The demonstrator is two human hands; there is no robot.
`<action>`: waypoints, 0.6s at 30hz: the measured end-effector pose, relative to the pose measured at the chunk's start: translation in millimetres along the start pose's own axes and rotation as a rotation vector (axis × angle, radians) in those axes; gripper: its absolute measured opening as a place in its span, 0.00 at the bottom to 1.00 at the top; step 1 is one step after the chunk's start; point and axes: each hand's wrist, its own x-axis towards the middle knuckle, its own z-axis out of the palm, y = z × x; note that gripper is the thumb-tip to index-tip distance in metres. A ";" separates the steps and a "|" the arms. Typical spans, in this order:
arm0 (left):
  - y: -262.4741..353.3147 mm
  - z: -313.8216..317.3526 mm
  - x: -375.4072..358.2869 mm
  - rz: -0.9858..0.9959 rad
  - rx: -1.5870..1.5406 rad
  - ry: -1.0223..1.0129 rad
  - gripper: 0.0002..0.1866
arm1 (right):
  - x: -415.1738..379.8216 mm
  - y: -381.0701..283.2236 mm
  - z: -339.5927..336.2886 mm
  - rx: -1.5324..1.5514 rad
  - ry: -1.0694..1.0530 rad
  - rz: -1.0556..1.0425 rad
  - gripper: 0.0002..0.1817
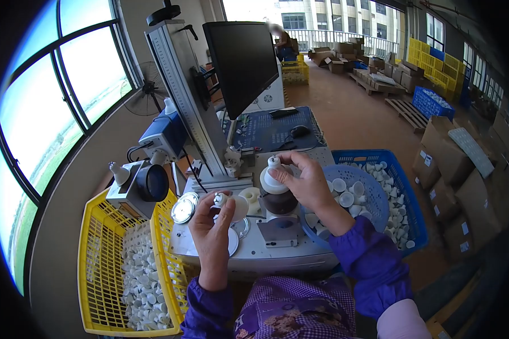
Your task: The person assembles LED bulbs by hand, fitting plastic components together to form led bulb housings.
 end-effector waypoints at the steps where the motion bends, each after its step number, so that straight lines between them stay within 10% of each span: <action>1: -4.1 -4.4 -6.5 -0.049 -0.022 0.017 0.10 | -0.5 -2.0 -0.5 -0.050 0.012 0.000 0.16; 18: -31.5 -5.3 -58.0 -0.239 -0.131 -0.057 0.09 | -3.1 -10.1 -0.6 -0.222 0.022 -0.002 0.17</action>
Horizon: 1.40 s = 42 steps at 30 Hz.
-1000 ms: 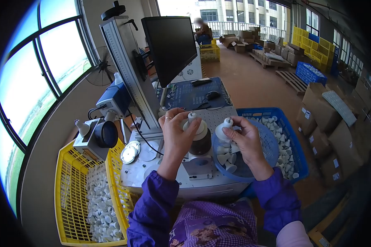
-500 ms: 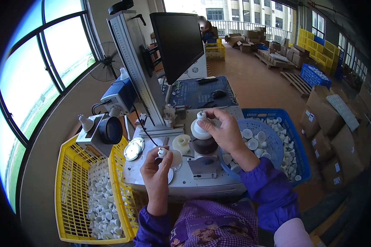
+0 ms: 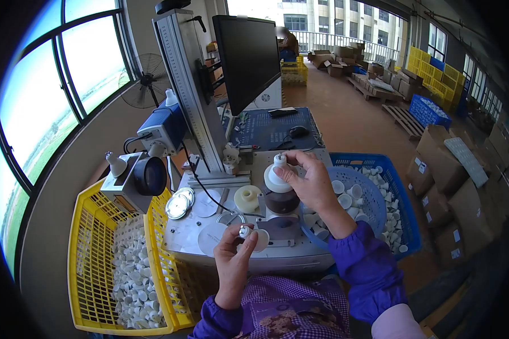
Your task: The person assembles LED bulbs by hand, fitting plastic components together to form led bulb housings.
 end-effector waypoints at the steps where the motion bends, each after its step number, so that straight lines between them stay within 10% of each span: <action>1: -2.4 -0.6 -0.9 -0.005 0.017 -0.006 0.09 | -0.7 -0.2 0.8 -0.012 0.010 0.002 0.17; 7: -15.5 -3.5 -15.0 -0.055 0.060 -0.022 0.08 | -4.8 22.4 -12.0 0.163 0.063 -0.134 0.17; 14: -49.7 -13.3 -39.5 -0.290 -0.015 0.014 0.08 | -57.2 80.6 -72.1 -0.247 -0.245 0.412 0.12; 26: -53.9 -1.0 -62.6 -0.347 -0.075 -0.025 0.07 | -84.6 138.1 -51.6 -0.765 -0.554 -0.096 0.10; 37: -48.9 18.9 -68.7 -0.370 -0.045 -0.092 0.06 | -102.1 85.4 -81.3 0.349 -0.094 0.418 0.13; 42: -47.1 25.7 -70.0 -0.388 -0.055 -0.127 0.04 | -108.9 78.4 -82.0 0.306 0.056 0.375 0.13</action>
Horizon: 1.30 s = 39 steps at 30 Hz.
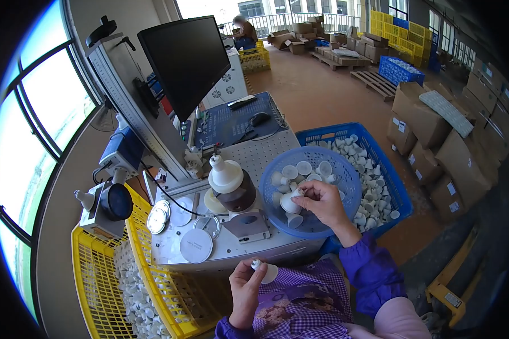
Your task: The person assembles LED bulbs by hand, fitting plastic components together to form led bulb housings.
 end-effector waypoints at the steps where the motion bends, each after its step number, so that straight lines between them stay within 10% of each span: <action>1: 0.7 -0.1 -0.2 0.004 0.000 -0.006 0.04 | -0.5 -3.6 1.8 -0.053 0.046 -0.032 0.13; 11: 49.7 12.2 25.6 0.070 0.060 0.076 0.05 | 5.1 0.6 -1.3 -0.012 0.184 -0.196 0.11; 15: 102.2 17.2 69.2 0.642 0.618 0.236 0.10 | 11.3 -15.2 -2.9 -0.092 0.139 -0.195 0.09; 20: 155.0 36.3 109.9 0.824 0.998 0.299 0.18 | 31.9 -55.4 21.5 -0.017 0.143 -0.293 0.11; 39: 103.9 -46.0 57.6 0.545 0.421 0.250 0.14 | 83.5 -86.1 112.5 -0.505 0.038 -0.711 0.16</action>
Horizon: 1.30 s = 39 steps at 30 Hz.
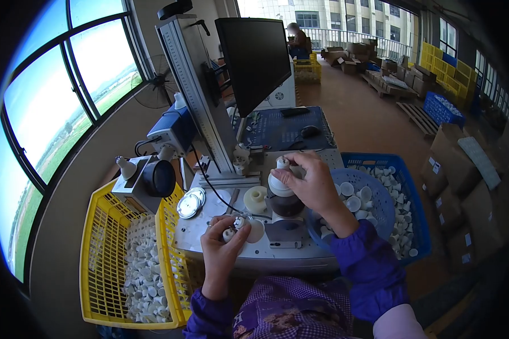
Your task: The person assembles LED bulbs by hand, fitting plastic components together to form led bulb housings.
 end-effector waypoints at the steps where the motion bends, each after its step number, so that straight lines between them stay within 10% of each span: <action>1: -2.2 1.1 -2.4 -0.020 0.024 -0.029 0.13 | -1.8 3.3 0.4 0.180 -0.075 0.145 0.17; 8: -15.8 7.2 -21.2 -0.135 -0.029 -0.090 0.09 | 0.4 -16.8 -3.9 -0.231 -0.023 -0.068 0.19; 14: -10.9 6.0 -30.6 -0.164 -0.058 -0.116 0.08 | -2.9 -14.3 0.1 0.120 -0.058 0.232 0.16; 39: -33.8 11.7 -59.6 -0.360 -0.147 -0.188 0.09 | -15.2 -13.3 15.4 -0.046 0.126 0.090 0.14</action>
